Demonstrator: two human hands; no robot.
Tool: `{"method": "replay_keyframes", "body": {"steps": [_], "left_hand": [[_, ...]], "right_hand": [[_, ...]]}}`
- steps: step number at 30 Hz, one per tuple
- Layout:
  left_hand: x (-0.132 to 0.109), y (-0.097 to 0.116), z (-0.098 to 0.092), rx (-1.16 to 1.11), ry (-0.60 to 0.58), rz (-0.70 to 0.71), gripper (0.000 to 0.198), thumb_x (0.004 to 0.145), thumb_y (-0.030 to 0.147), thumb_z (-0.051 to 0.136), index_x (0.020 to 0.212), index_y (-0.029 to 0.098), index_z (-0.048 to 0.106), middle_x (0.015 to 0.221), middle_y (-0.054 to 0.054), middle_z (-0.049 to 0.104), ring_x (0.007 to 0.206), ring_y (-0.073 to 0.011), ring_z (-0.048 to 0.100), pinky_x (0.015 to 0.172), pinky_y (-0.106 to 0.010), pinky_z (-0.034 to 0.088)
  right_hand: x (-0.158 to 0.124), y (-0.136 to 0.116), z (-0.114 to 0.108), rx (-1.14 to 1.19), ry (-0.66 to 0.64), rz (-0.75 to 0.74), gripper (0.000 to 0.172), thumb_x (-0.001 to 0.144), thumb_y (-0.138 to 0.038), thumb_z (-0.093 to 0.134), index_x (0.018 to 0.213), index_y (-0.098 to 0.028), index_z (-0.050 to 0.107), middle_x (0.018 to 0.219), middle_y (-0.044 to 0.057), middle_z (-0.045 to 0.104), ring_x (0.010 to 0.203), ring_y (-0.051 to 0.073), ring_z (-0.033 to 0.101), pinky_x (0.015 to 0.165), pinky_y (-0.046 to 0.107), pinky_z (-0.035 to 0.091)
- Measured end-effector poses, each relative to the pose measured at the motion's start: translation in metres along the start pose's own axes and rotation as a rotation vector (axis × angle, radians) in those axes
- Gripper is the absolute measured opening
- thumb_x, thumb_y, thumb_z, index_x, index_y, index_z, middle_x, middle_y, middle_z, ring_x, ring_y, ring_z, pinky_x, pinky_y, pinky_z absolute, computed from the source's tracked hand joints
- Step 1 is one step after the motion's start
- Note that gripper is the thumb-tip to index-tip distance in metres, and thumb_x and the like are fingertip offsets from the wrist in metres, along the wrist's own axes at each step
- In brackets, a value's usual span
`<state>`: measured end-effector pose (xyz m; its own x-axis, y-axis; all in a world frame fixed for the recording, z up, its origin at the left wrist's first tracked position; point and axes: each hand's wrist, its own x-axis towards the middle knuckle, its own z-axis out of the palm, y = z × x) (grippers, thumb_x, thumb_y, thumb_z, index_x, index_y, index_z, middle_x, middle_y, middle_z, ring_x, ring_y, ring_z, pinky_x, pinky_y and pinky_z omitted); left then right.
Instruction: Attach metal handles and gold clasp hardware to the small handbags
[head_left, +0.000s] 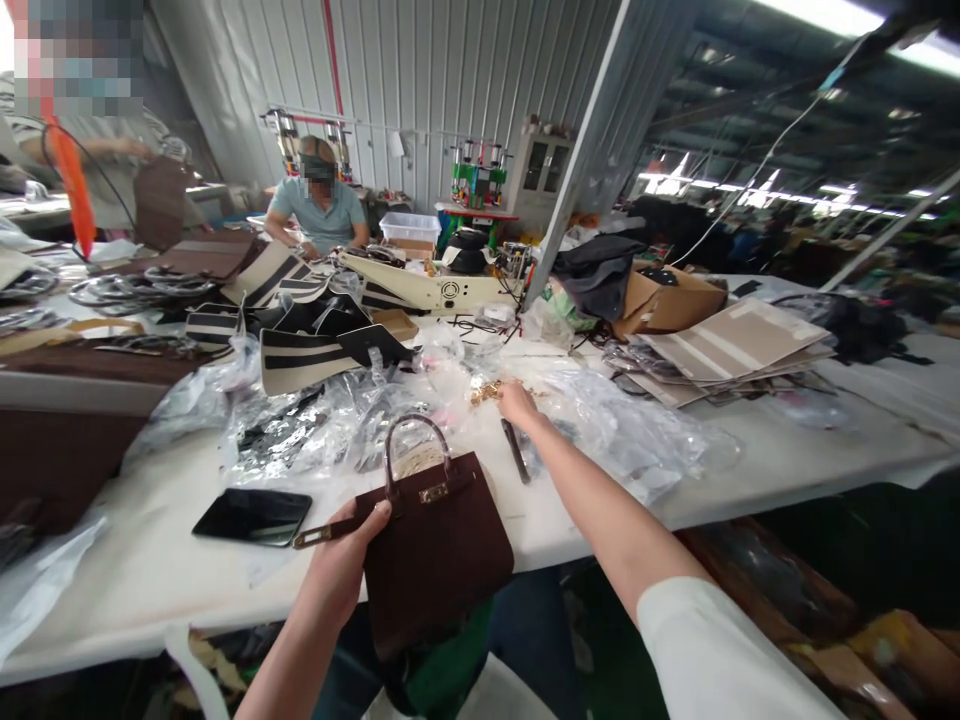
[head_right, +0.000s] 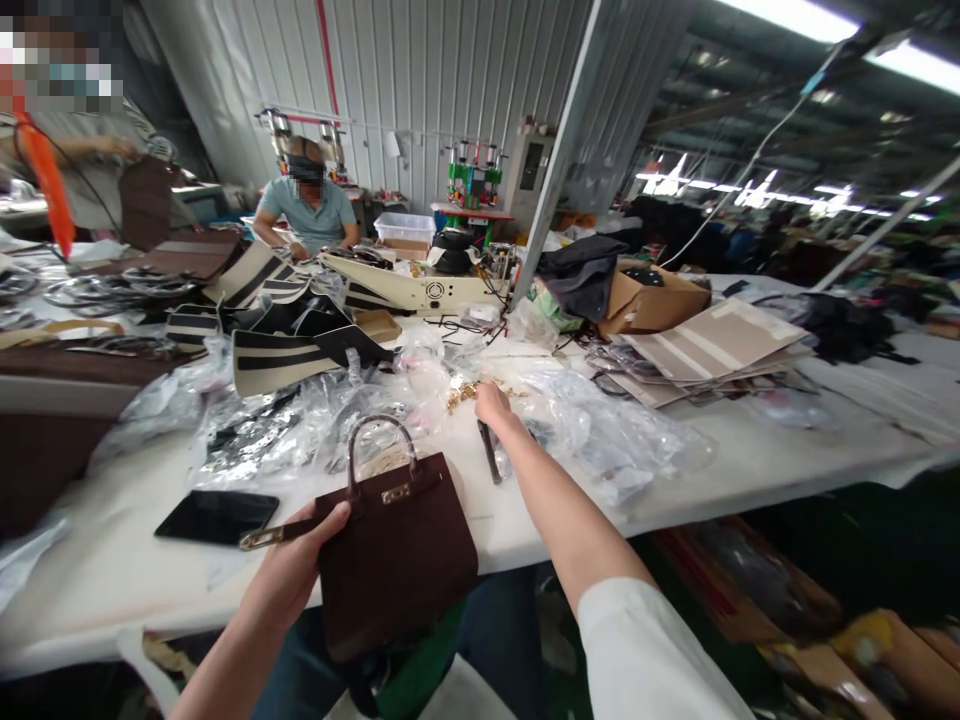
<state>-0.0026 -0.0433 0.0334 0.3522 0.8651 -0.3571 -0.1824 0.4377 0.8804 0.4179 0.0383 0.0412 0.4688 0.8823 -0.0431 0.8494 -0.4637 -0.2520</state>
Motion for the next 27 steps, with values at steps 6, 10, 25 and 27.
{"method": "replay_keyframes", "body": {"steps": [6, 10, 25, 27], "left_hand": [[-0.003, 0.005, -0.007, -0.095, 0.045, -0.067, 0.07, 0.066, 0.051, 0.108, 0.123, 0.019, 0.086, 0.123, -0.015, 0.085, 0.123, -0.0416, 0.078, 0.117, -0.053, 0.058], [-0.006, 0.005, -0.009, -0.119, 0.05, -0.072, 0.076, 0.064, 0.047, 0.111, 0.127, 0.016, 0.083, 0.126, -0.015, 0.085, 0.124, -0.0391, 0.078, 0.115, -0.046, 0.061], [-0.009, -0.011, -0.016, -0.179, 0.075, -0.038, 0.074, 0.069, 0.045, 0.109, 0.13, 0.015, 0.082, 0.127, -0.016, 0.084, 0.128, -0.0378, 0.077, 0.108, -0.04, 0.064], [-0.01, -0.012, -0.016, -0.189, 0.069, -0.032, 0.073, 0.069, 0.044, 0.109, 0.13, 0.015, 0.082, 0.126, -0.016, 0.085, 0.125, -0.0376, 0.078, 0.107, -0.041, 0.065]], "right_hand": [[0.017, 0.018, 0.022, 0.072, 0.001, 0.005, 0.017, 0.106, -0.033, 0.079, 0.105, -0.016, 0.078, 0.11, 0.007, 0.079, 0.106, 0.024, 0.075, 0.101, 0.043, 0.061], [0.024, 0.029, 0.032, 0.145, 0.026, -0.023, 0.019, 0.104, -0.033, 0.082, 0.114, -0.017, 0.078, 0.115, 0.007, 0.08, 0.107, 0.023, 0.075, 0.103, 0.043, 0.061], [0.02, 0.037, 0.042, 0.219, -0.007, -0.173, 0.022, 0.098, -0.037, 0.086, 0.091, -0.017, 0.08, 0.089, 0.002, 0.079, 0.086, 0.021, 0.074, 0.087, 0.037, 0.06], [0.019, 0.035, 0.042, 0.211, -0.005, -0.187, 0.018, 0.098, -0.035, 0.086, 0.1, -0.017, 0.082, 0.096, 0.003, 0.081, 0.09, 0.021, 0.075, 0.09, 0.038, 0.061]]}}
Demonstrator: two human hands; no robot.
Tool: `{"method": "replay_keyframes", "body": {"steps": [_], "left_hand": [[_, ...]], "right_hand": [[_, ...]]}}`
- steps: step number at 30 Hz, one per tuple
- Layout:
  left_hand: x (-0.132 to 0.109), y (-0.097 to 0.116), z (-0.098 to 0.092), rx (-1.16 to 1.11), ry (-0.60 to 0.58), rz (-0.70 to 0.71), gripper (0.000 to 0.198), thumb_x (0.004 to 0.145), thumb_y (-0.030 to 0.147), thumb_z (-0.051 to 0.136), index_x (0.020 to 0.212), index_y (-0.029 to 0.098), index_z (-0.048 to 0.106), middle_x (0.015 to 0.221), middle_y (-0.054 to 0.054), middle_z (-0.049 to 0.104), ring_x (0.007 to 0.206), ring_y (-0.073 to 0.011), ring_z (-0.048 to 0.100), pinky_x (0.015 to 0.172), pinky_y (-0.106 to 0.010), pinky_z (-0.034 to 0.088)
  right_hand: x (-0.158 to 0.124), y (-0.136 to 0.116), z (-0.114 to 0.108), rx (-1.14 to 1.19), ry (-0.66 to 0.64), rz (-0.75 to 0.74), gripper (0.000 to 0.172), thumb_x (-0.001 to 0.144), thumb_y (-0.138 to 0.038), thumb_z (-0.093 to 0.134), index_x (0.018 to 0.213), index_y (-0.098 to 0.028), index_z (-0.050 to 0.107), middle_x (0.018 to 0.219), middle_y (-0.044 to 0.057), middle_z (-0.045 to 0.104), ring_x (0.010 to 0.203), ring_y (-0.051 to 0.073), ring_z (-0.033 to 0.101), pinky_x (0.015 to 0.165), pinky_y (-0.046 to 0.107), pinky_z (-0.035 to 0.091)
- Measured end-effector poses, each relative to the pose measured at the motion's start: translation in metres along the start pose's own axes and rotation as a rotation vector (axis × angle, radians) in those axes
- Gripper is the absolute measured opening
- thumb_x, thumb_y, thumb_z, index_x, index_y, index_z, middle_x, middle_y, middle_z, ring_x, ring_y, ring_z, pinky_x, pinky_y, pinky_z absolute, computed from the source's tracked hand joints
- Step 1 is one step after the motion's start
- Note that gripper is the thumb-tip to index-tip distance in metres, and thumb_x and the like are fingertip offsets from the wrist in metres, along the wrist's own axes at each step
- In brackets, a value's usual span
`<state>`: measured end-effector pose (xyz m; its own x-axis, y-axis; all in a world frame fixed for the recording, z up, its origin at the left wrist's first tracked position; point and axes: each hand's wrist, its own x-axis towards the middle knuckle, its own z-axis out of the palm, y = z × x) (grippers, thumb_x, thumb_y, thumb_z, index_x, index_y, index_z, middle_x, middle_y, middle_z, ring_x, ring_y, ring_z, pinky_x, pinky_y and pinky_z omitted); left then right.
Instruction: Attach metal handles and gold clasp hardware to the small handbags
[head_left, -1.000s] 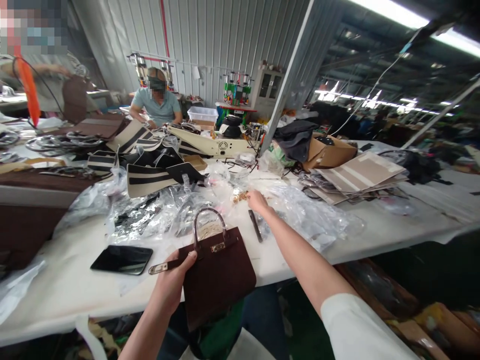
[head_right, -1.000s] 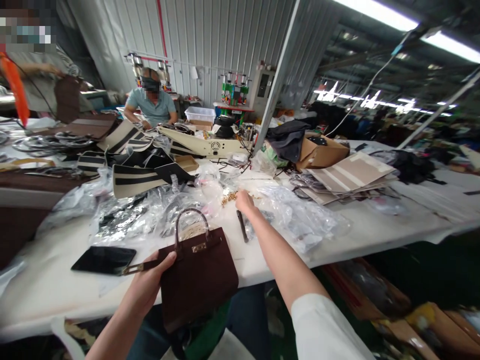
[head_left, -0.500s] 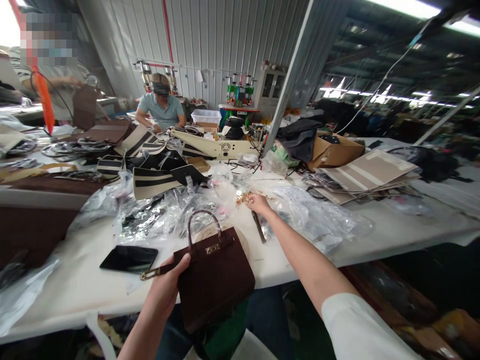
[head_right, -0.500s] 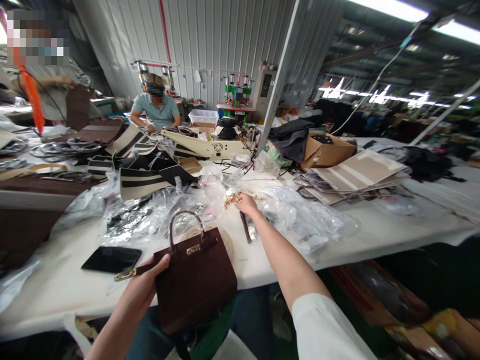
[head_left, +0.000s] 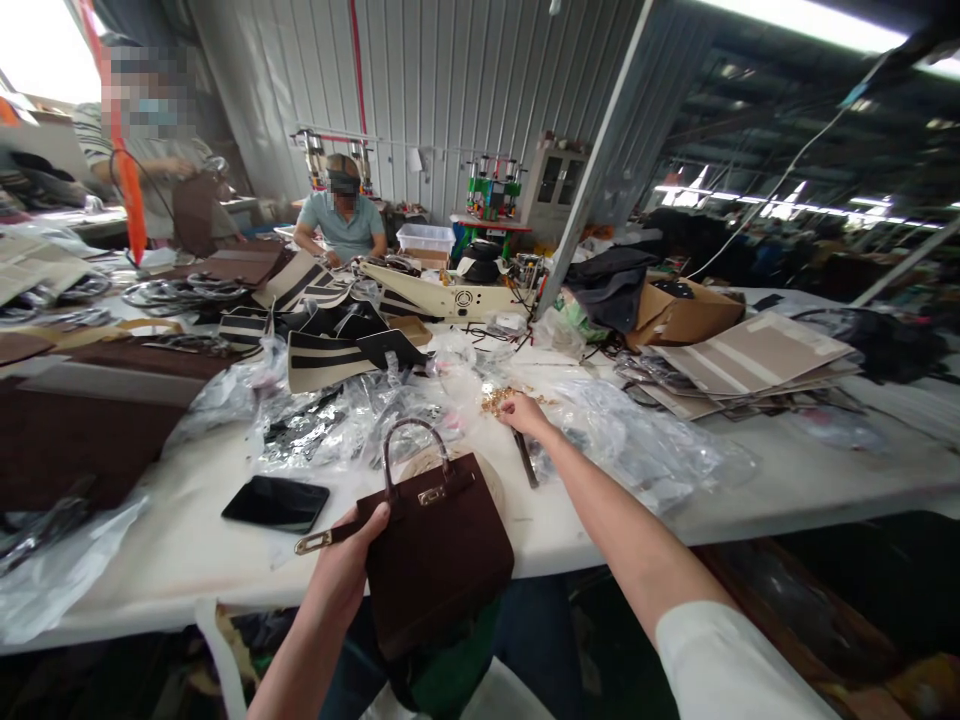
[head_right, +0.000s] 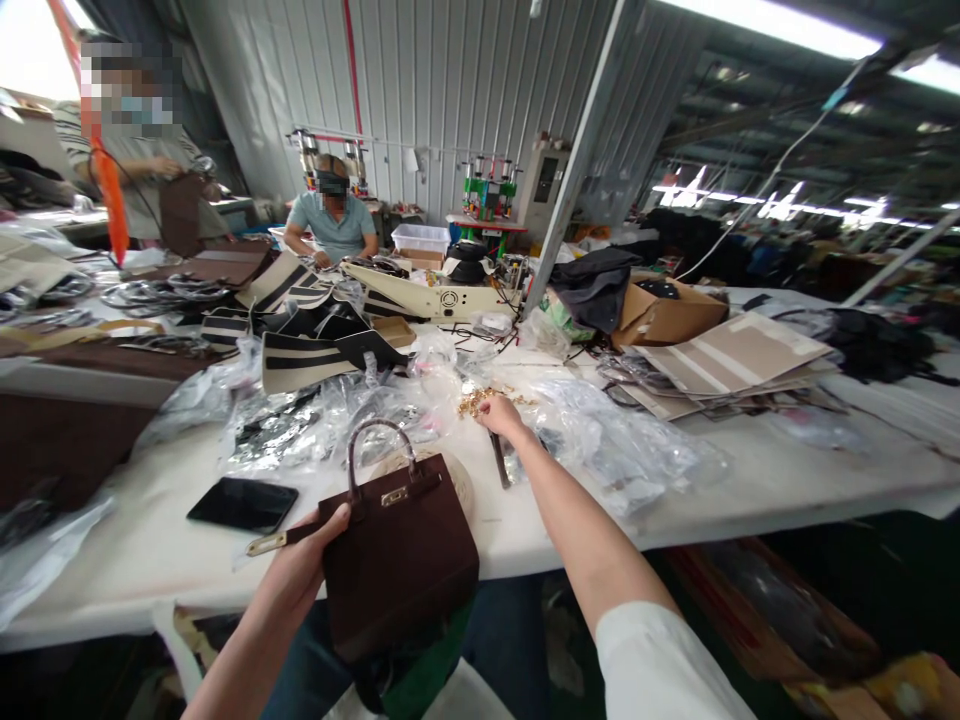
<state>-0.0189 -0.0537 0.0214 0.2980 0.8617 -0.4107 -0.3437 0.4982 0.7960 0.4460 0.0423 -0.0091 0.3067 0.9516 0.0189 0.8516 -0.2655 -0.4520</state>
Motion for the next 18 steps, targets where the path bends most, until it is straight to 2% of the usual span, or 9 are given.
{"method": "replay_keyframes", "body": {"steps": [3, 6, 8, 10, 14, 18], "left_hand": [[0.0, -0.001, 0.0, -0.007, -0.009, -0.006, 0.072, 0.069, 0.045, 0.109, 0.129, 0.015, 0.083, 0.124, -0.016, 0.085, 0.122, -0.037, 0.08, 0.106, -0.041, 0.065], [0.0, -0.002, 0.0, -0.003, -0.006, -0.013, 0.072, 0.069, 0.046, 0.109, 0.129, 0.016, 0.083, 0.124, -0.016, 0.085, 0.118, -0.0361, 0.081, 0.105, -0.04, 0.066], [0.001, -0.002, 0.0, -0.003, -0.009, -0.009, 0.072, 0.069, 0.046, 0.109, 0.129, 0.016, 0.083, 0.125, -0.015, 0.085, 0.117, -0.0355, 0.081, 0.104, -0.039, 0.066], [0.001, -0.003, -0.001, -0.005, -0.006, -0.006, 0.071, 0.07, 0.046, 0.109, 0.128, 0.015, 0.083, 0.126, -0.016, 0.085, 0.117, -0.0349, 0.081, 0.101, -0.037, 0.067], [0.001, -0.006, -0.003, -0.017, 0.029, -0.011, 0.065, 0.072, 0.041, 0.107, 0.126, 0.015, 0.083, 0.125, -0.016, 0.085, 0.114, -0.0342, 0.082, 0.097, -0.035, 0.067], [0.002, -0.008, -0.003, -0.023, 0.028, -0.009, 0.056, 0.078, 0.036, 0.103, 0.126, 0.016, 0.083, 0.123, -0.015, 0.085, 0.114, -0.0335, 0.082, 0.102, -0.037, 0.067]], "right_hand": [[-0.003, -0.006, -0.001, -0.021, -0.017, -0.032, 0.012, 0.097, -0.027, 0.084, 0.105, -0.018, 0.083, 0.096, 0.003, 0.081, 0.091, 0.02, 0.075, 0.09, 0.035, 0.059], [-0.005, -0.013, -0.007, -0.072, -0.029, -0.043, 0.005, 0.094, -0.023, 0.082, 0.093, -0.018, 0.083, 0.084, 0.001, 0.078, 0.083, 0.02, 0.072, 0.084, 0.033, 0.055], [-0.006, -0.017, -0.013, -0.112, -0.013, -0.035, 0.009, 0.092, -0.022, 0.081, 0.084, -0.02, 0.081, 0.079, 0.002, 0.076, 0.081, 0.021, 0.071, 0.082, 0.032, 0.052], [-0.007, -0.02, -0.018, -0.143, 0.023, -0.02, 0.009, 0.091, -0.019, 0.079, 0.083, -0.022, 0.082, 0.083, 0.004, 0.078, 0.085, 0.023, 0.072, 0.082, 0.031, 0.05], [-0.009, -0.019, -0.023, -0.153, 0.105, 0.024, 0.015, 0.09, -0.012, 0.077, 0.094, -0.024, 0.085, 0.109, 0.01, 0.082, 0.106, 0.027, 0.074, 0.092, 0.031, 0.05], [-0.012, -0.013, -0.022, -0.077, 0.157, 0.102, 0.014, 0.091, -0.012, 0.075, 0.087, -0.021, 0.084, 0.103, 0.014, 0.083, 0.108, 0.032, 0.076, 0.1, 0.037, 0.053]]}}
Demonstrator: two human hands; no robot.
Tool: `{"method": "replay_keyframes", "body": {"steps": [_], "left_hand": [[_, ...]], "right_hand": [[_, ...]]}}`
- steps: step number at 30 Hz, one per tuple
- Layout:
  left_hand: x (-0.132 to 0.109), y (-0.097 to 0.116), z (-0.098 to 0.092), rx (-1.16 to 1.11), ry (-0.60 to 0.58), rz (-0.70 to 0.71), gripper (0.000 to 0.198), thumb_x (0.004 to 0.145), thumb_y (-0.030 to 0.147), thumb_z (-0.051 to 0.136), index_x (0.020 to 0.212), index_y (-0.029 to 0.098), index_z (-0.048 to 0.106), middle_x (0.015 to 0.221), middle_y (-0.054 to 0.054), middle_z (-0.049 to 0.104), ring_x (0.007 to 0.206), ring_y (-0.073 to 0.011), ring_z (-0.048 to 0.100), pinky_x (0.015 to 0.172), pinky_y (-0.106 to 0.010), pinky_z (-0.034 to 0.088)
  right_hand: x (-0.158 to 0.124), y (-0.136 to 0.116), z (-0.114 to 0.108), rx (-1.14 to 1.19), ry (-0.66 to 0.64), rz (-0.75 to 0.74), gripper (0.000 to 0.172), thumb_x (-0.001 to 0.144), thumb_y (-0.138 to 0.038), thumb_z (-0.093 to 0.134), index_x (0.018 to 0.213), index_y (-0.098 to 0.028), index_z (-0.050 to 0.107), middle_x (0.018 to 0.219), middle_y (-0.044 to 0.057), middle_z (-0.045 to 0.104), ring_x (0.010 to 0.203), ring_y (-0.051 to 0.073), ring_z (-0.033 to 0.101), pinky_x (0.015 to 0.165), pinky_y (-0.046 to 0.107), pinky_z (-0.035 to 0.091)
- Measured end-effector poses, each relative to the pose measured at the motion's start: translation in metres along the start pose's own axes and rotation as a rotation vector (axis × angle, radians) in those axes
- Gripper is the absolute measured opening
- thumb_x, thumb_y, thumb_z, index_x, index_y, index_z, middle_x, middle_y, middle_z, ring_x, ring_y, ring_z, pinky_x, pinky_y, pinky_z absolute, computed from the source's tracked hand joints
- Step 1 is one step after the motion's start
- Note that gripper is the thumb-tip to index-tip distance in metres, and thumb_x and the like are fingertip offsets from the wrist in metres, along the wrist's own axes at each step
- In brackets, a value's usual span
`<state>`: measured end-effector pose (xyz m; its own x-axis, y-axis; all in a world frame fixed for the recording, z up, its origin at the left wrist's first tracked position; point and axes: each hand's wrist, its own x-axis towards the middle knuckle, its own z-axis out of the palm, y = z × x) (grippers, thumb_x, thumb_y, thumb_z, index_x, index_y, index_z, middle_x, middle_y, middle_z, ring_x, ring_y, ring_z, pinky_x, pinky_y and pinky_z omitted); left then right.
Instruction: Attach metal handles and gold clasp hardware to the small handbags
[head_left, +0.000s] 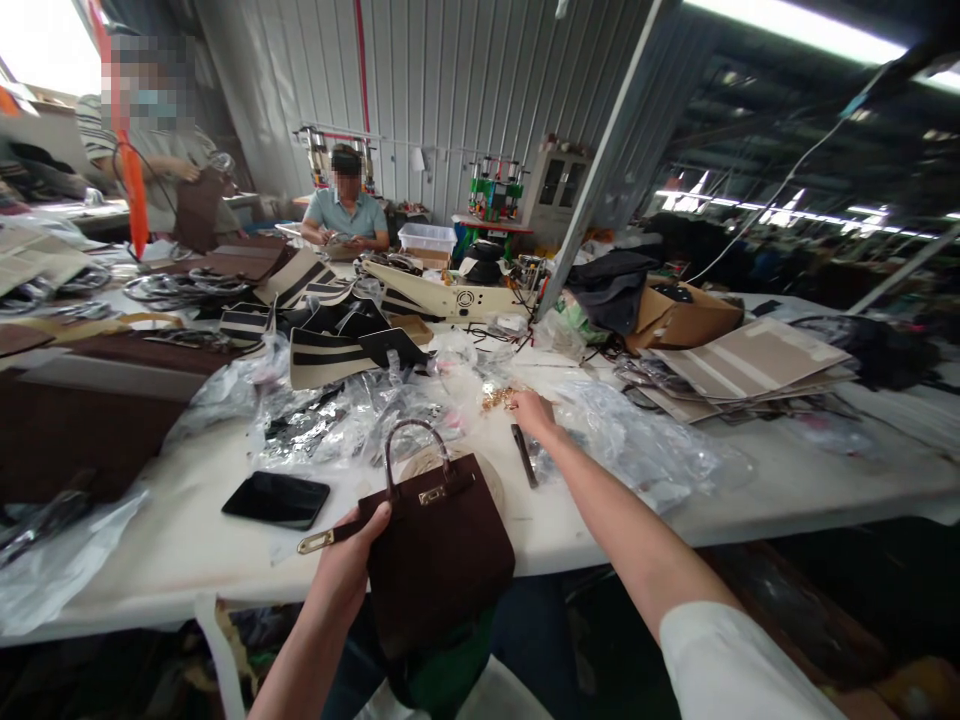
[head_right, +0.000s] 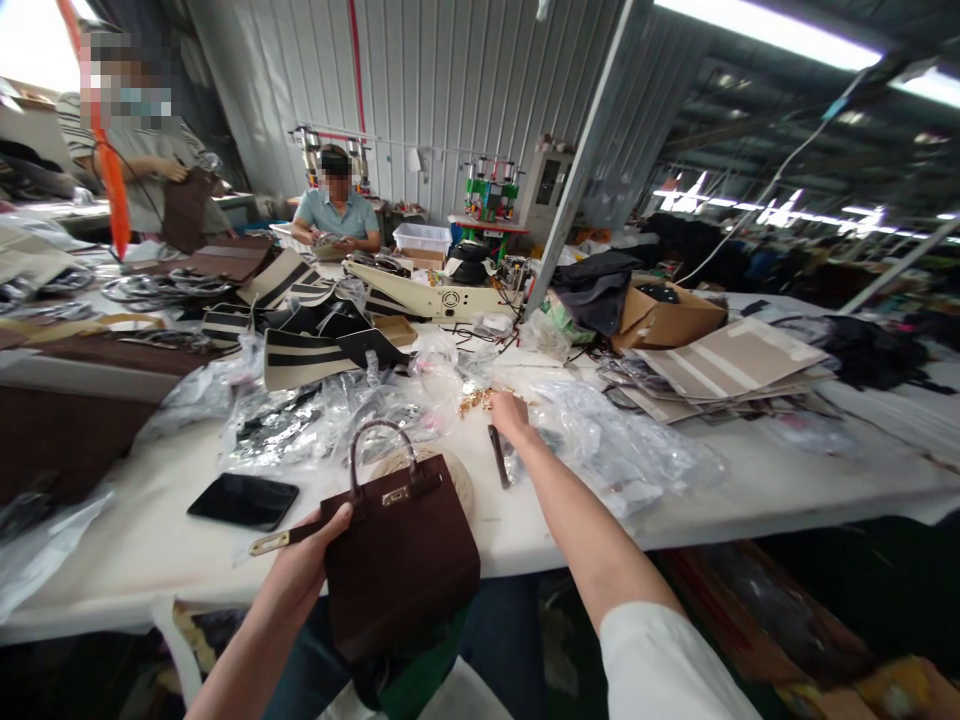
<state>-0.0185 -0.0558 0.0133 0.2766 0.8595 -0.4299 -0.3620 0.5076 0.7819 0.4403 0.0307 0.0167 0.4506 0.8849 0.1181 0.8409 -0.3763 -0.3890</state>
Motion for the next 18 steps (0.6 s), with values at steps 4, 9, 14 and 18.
{"method": "replay_keyframes", "body": {"steps": [4, 9, 14, 18], "left_hand": [[-0.001, 0.002, 0.003, -0.004, 0.022, -0.009, 0.047, 0.082, 0.032, 0.099, 0.123, 0.015, 0.084, 0.121, -0.016, 0.085, 0.114, -0.0338, 0.082, 0.102, -0.038, 0.067], [-0.003, 0.004, 0.006, -0.002, 0.04, -0.02, 0.046, 0.083, 0.03, 0.099, 0.124, 0.016, 0.084, 0.123, -0.015, 0.085, 0.124, -0.0346, 0.08, 0.104, -0.037, 0.066], [-0.004, 0.002, 0.003, -0.007, 0.011, 0.002, 0.056, 0.078, 0.036, 0.104, 0.126, 0.016, 0.084, 0.125, -0.015, 0.085, 0.128, -0.0366, 0.078, 0.111, -0.041, 0.065], [-0.004, 0.001, 0.002, -0.002, 0.012, 0.011, 0.059, 0.076, 0.039, 0.105, 0.126, 0.017, 0.084, 0.125, -0.015, 0.085, 0.128, -0.0367, 0.078, 0.111, -0.042, 0.065]], "right_hand": [[0.001, 0.005, 0.003, 0.179, 0.066, 0.064, 0.013, 0.093, -0.015, 0.079, 0.098, -0.025, 0.086, 0.114, 0.01, 0.084, 0.12, 0.031, 0.075, 0.109, 0.039, 0.054], [0.014, 0.01, 0.013, 0.545, 0.083, 0.202, 0.025, 0.091, -0.015, 0.088, 0.114, -0.02, 0.083, 0.102, 0.006, 0.084, 0.101, 0.023, 0.079, 0.099, 0.037, 0.064], [0.023, 0.01, 0.021, 0.995, 0.072, 0.375, 0.017, 0.105, -0.025, 0.083, 0.112, -0.012, 0.076, 0.092, 0.002, 0.079, 0.076, 0.016, 0.077, 0.072, 0.03, 0.069], [0.022, 0.011, 0.019, 1.282, 0.122, 0.415, 0.012, 0.103, -0.019, 0.084, 0.108, -0.012, 0.075, 0.091, 0.001, 0.079, 0.075, 0.014, 0.077, 0.067, 0.024, 0.069]]}}
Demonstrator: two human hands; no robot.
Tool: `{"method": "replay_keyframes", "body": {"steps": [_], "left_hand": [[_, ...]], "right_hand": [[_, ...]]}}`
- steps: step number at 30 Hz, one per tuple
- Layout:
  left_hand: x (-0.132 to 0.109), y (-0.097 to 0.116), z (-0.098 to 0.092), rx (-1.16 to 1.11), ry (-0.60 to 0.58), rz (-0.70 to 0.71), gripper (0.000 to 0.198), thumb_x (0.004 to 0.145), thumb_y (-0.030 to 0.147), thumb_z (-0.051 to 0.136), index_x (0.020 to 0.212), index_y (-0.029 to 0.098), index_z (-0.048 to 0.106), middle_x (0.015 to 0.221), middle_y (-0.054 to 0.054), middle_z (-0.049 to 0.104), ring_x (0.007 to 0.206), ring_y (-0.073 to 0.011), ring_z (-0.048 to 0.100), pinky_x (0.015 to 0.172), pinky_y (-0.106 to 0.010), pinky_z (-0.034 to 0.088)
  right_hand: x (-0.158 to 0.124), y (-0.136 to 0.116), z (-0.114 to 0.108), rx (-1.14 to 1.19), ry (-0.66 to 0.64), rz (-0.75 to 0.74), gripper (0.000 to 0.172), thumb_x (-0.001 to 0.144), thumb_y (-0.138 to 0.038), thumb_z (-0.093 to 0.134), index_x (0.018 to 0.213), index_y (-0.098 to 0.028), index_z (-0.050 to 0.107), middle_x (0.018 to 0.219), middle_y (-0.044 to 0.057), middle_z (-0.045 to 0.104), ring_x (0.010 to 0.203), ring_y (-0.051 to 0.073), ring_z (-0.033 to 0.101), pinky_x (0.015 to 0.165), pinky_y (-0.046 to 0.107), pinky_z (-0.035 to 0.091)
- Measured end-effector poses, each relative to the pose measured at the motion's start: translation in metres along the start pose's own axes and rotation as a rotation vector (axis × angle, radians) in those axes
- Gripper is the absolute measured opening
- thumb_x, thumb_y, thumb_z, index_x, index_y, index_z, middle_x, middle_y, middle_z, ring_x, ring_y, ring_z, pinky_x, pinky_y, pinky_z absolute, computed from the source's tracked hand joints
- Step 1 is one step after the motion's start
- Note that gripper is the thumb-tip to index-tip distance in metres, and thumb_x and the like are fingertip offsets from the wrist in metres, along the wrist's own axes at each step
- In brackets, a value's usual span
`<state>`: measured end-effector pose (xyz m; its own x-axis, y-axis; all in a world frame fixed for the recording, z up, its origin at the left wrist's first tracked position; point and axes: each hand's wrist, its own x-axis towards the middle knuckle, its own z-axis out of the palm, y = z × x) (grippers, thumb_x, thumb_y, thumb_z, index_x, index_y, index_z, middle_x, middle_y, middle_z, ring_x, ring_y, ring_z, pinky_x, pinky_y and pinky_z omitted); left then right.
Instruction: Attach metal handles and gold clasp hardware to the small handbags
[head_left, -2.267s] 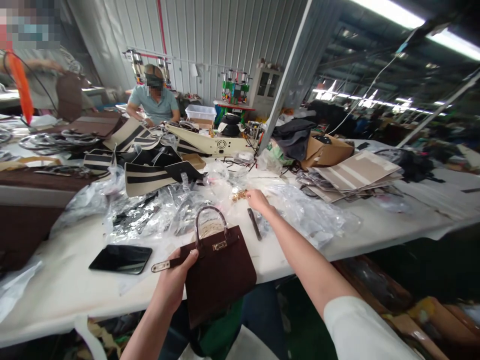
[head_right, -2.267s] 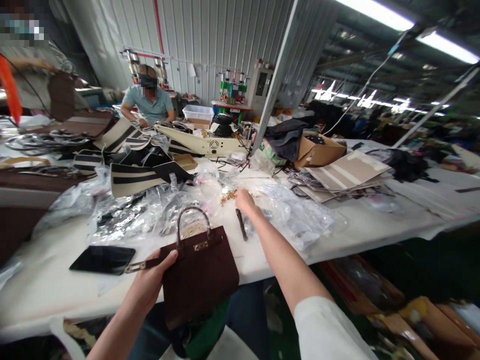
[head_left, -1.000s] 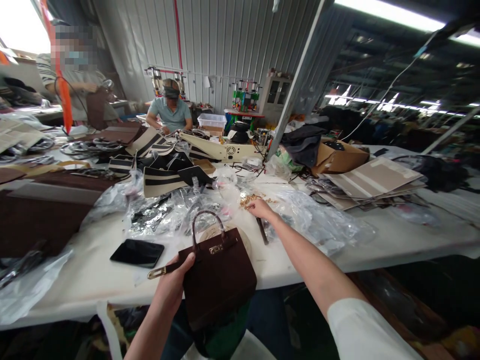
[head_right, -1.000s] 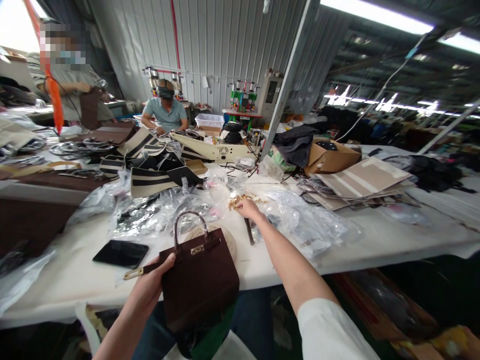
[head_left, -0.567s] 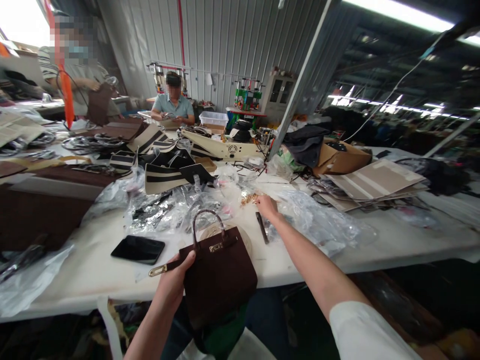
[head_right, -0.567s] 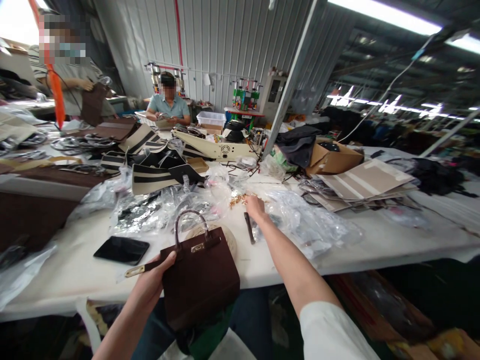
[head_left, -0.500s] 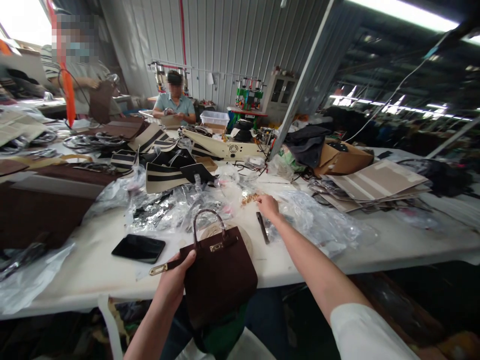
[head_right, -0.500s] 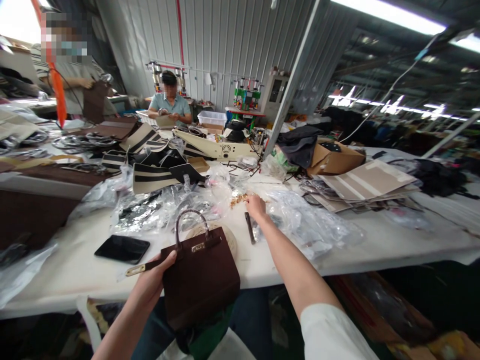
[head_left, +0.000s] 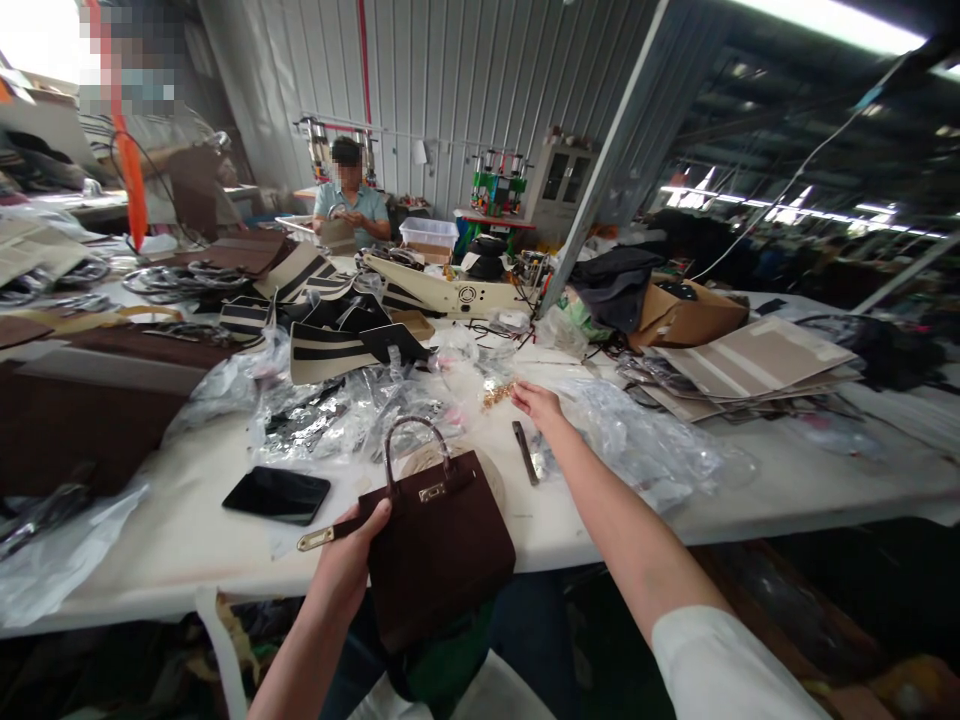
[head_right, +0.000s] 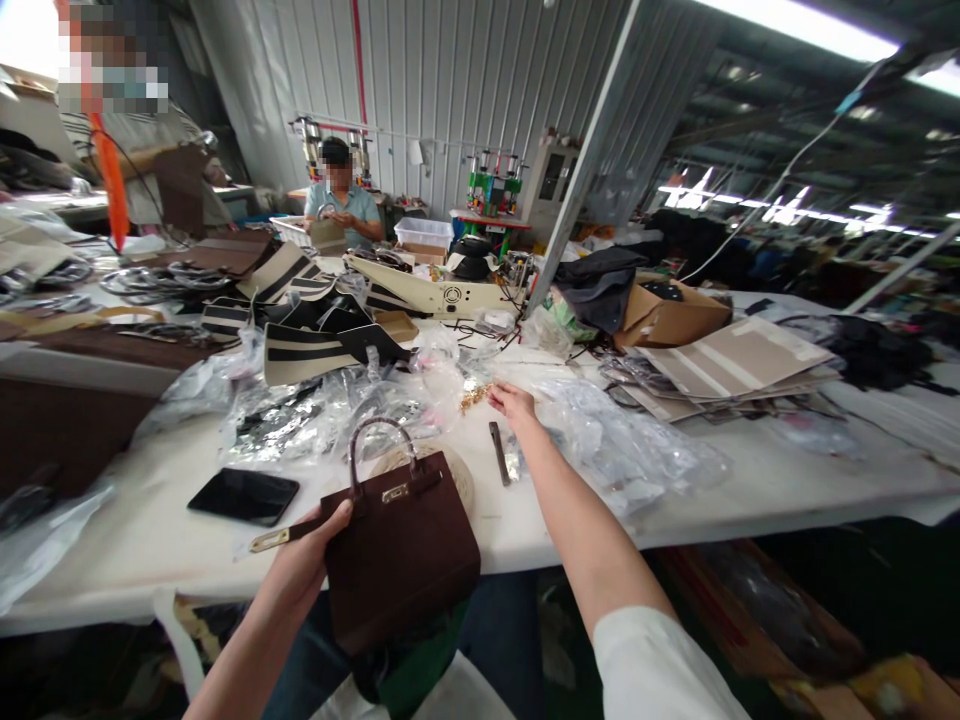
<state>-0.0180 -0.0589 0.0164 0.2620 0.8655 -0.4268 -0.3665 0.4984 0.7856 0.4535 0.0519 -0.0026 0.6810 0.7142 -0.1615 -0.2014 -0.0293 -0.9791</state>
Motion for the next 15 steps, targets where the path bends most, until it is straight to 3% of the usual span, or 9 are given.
{"method": "replay_keyframes", "body": {"steps": [7, 11, 15], "left_hand": [[-0.001, 0.002, 0.004, -0.001, 0.004, 0.003, 0.062, 0.072, 0.039, 0.107, 0.125, 0.015, 0.084, 0.127, -0.016, 0.084, 0.13, -0.0371, 0.077, 0.11, -0.041, 0.065], [-0.001, 0.003, 0.005, 0.001, -0.007, -0.008, 0.064, 0.072, 0.039, 0.107, 0.126, 0.014, 0.083, 0.122, -0.017, 0.085, 0.125, -0.037, 0.079, 0.109, -0.042, 0.065], [-0.002, 0.002, 0.005, 0.005, -0.016, 0.001, 0.064, 0.073, 0.039, 0.107, 0.125, 0.013, 0.083, 0.123, -0.018, 0.085, 0.124, -0.0372, 0.079, 0.108, -0.041, 0.065]], "right_hand": [[-0.006, 0.003, 0.0, 0.269, 0.043, 0.001, 0.04, 0.08, 0.002, 0.093, 0.11, -0.016, 0.073, 0.082, 0.001, 0.078, 0.074, 0.015, 0.078, 0.071, 0.022, 0.073], [-0.01, 0.002, 0.003, 0.376, 0.034, 0.001, 0.054, 0.079, 0.004, 0.087, 0.121, -0.022, 0.065, 0.087, -0.002, 0.078, 0.079, 0.015, 0.08, 0.077, 0.026, 0.075], [-0.014, -0.004, 0.002, 0.455, -0.032, 0.024, 0.051, 0.083, -0.002, 0.087, 0.121, -0.028, 0.064, 0.099, -0.002, 0.08, 0.083, 0.014, 0.079, 0.077, 0.026, 0.074]]}}
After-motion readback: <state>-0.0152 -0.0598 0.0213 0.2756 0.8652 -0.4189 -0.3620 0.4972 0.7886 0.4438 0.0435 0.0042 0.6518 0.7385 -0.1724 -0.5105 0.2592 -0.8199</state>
